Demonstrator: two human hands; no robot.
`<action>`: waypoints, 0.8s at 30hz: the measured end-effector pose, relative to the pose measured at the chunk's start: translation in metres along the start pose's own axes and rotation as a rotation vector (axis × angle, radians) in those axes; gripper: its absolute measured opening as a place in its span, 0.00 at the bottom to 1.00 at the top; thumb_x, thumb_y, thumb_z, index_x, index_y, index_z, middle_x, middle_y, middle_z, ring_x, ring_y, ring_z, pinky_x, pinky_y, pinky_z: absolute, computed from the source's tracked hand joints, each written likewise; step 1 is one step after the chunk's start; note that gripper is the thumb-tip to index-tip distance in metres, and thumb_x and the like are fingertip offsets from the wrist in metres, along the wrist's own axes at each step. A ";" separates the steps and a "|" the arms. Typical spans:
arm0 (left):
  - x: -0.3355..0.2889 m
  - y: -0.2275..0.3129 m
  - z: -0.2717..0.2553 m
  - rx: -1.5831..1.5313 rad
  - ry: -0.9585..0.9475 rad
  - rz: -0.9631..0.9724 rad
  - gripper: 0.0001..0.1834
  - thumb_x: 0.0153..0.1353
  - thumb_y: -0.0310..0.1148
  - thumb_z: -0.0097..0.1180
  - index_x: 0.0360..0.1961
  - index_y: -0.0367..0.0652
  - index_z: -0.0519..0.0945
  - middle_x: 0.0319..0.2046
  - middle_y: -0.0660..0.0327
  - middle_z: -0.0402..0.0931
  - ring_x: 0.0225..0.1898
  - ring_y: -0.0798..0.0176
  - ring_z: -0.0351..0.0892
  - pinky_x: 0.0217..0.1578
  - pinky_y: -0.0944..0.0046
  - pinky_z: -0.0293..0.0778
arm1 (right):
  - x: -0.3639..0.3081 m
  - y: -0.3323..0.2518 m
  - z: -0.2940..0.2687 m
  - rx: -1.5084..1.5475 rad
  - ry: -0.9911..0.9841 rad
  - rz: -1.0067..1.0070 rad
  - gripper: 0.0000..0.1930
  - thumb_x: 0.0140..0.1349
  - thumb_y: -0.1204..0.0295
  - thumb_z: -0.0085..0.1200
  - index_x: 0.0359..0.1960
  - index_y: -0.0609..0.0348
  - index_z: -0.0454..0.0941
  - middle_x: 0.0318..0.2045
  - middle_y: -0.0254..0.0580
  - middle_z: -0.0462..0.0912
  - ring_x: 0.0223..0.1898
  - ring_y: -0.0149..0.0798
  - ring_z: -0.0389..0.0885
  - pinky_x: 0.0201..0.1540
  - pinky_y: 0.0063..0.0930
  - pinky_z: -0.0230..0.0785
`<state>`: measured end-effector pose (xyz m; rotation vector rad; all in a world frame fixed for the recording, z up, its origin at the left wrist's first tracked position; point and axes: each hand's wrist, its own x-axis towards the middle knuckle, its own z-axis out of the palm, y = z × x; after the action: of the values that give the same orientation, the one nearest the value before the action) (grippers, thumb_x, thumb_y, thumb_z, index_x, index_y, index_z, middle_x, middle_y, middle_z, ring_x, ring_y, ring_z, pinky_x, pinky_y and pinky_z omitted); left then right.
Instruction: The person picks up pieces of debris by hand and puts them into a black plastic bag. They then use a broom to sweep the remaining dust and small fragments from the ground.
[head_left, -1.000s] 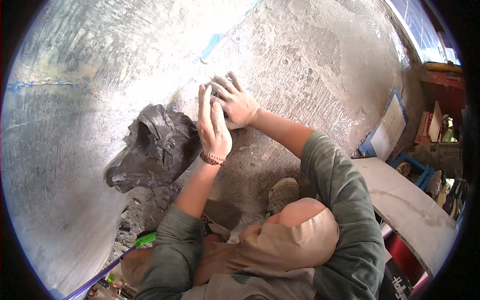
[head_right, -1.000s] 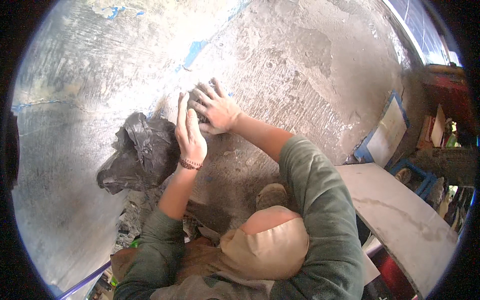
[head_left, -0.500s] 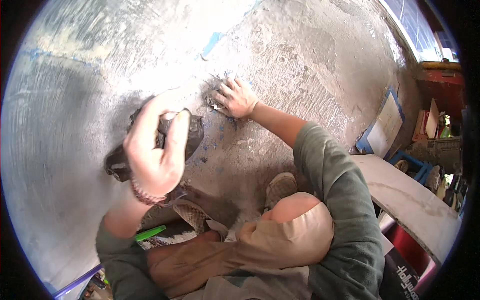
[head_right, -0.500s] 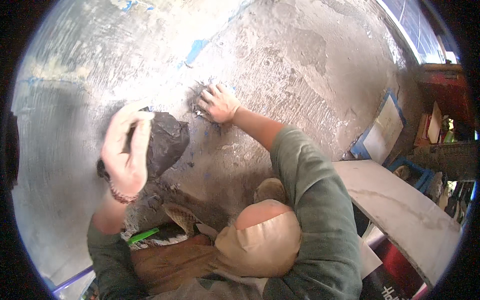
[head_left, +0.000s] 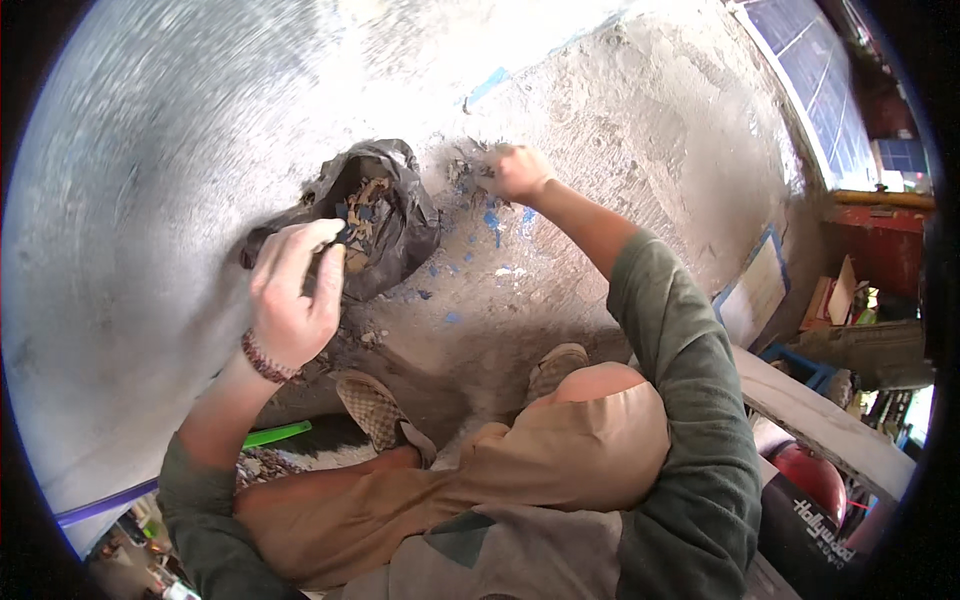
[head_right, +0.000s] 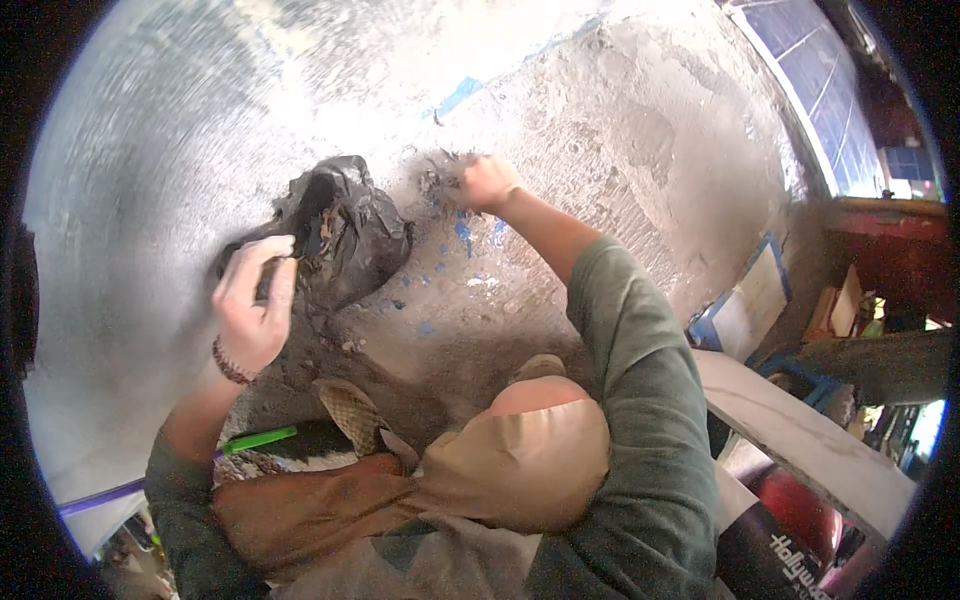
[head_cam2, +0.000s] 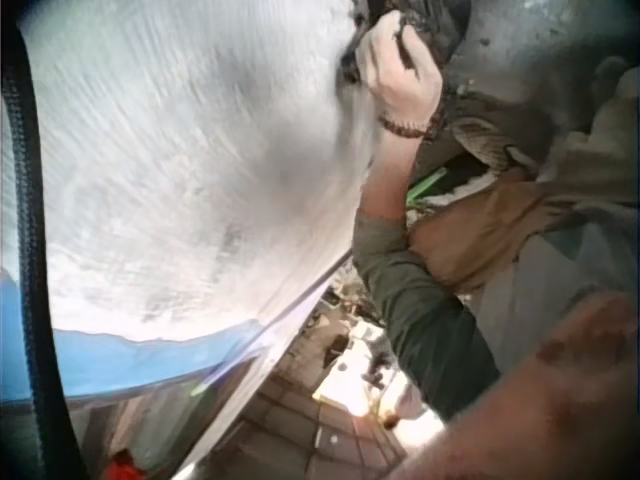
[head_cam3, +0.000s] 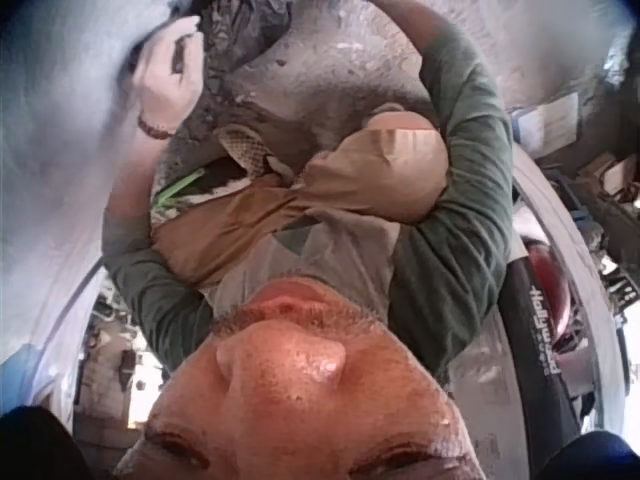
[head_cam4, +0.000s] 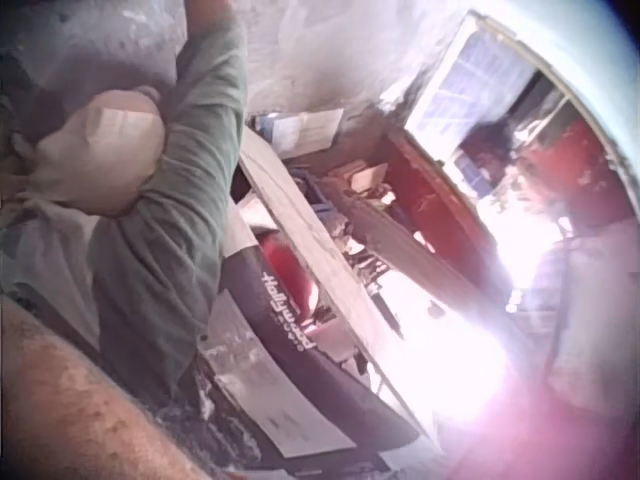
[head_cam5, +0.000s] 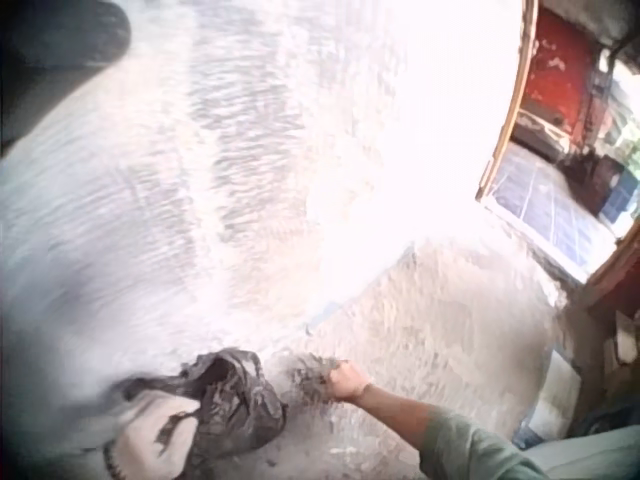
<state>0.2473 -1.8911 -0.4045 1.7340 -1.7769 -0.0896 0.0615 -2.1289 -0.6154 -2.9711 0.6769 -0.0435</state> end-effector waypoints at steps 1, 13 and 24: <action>-0.005 -0.002 0.001 0.039 -0.083 -0.011 0.12 0.54 0.23 0.54 0.41 0.34 0.76 0.36 0.51 0.77 0.39 0.50 0.76 0.43 0.58 0.71 | -0.002 0.000 -0.013 0.183 -0.112 0.198 0.21 0.58 0.47 0.47 0.42 0.47 0.78 0.27 0.48 0.82 0.32 0.43 0.83 0.35 0.35 0.75; -0.039 -0.024 0.024 0.132 -0.601 -0.082 0.21 0.54 0.33 0.54 0.47 0.32 0.70 0.40 0.46 0.74 0.43 0.47 0.74 0.51 0.52 0.65 | -0.041 -0.001 -0.143 0.975 -0.071 0.722 0.14 0.56 0.60 0.53 0.25 0.61 0.76 0.15 0.39 0.75 0.13 0.31 0.77 0.11 0.26 0.69; -0.061 -0.014 0.046 0.239 -0.490 -0.017 0.27 0.47 0.25 0.53 0.53 0.41 0.69 0.38 0.50 0.72 0.40 0.50 0.76 0.42 0.55 0.72 | 0.037 -0.157 -0.253 1.199 -0.046 0.422 0.14 0.62 0.64 0.46 0.37 0.63 0.77 0.30 0.39 0.79 0.29 0.31 0.77 0.34 0.26 0.70</action>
<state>0.2325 -1.8550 -0.4714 2.0223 -2.1938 -0.3472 0.1507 -2.0257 -0.3479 -1.6608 0.8410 -0.2460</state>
